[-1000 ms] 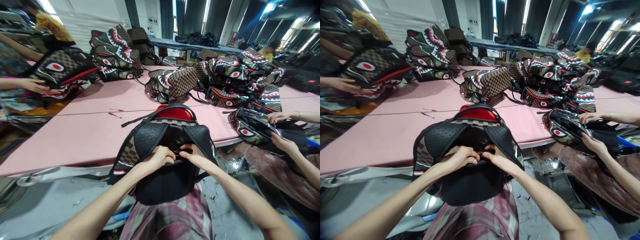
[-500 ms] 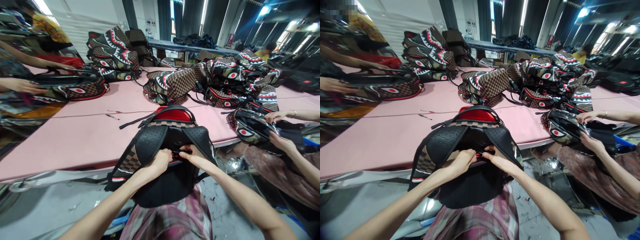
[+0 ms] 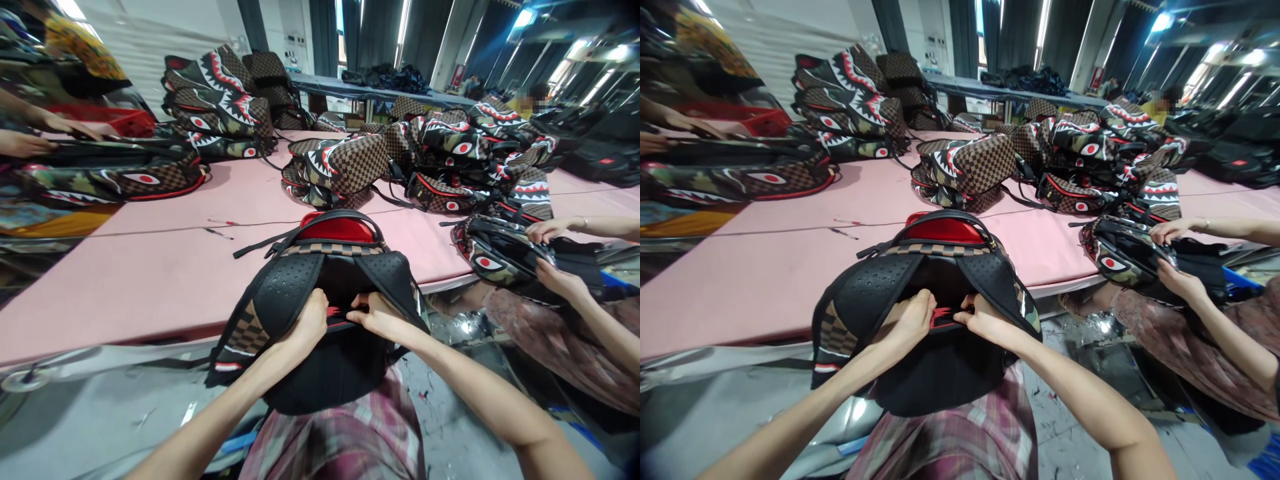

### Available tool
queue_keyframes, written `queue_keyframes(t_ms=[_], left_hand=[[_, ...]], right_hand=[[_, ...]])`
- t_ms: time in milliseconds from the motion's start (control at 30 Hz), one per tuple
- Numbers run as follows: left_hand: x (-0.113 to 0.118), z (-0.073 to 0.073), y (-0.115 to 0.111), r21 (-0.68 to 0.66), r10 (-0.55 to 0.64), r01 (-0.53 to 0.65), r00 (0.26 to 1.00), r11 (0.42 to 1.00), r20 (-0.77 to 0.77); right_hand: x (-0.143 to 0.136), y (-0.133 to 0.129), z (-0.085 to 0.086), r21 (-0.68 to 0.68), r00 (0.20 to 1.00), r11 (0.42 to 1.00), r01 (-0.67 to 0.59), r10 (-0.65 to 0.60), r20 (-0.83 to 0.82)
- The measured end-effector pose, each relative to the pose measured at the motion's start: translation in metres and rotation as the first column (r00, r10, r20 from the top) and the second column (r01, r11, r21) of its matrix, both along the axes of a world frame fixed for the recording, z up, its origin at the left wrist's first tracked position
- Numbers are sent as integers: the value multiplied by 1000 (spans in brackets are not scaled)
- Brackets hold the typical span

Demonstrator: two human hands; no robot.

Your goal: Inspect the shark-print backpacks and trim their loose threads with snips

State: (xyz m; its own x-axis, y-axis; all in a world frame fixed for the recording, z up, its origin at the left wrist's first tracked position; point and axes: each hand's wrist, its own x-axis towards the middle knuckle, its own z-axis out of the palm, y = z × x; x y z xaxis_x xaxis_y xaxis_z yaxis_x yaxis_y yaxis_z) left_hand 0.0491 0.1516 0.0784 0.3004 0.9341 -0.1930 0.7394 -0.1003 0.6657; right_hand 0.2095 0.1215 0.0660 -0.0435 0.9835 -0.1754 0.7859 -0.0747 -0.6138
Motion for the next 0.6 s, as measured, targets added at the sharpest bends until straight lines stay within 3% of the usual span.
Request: queue_keyframes(t_ms=[100,267,400,500,600], left_hand=[[2,2,1,17,110,-110,994,994,-6],[4,-9,7,-15,144,-144,989,990,32],[1,-16,13,-25,30,-28,997,999,77],[-4,-18,15,-17,-114,116,990,993,87],[-5,-22,18,-63,-194,195,981,979,26]], right_hand=[[-3,3,-1,27,1000,1000,-8,7,23],[-3,6,-3,41,998,998,-48,47,33],[0,7,-13,54,993,998,34,-27,-118],[1,8,-27,40,939,990,134,-113,-326],[1,9,-38,3,897,985,172,-156,-413]])
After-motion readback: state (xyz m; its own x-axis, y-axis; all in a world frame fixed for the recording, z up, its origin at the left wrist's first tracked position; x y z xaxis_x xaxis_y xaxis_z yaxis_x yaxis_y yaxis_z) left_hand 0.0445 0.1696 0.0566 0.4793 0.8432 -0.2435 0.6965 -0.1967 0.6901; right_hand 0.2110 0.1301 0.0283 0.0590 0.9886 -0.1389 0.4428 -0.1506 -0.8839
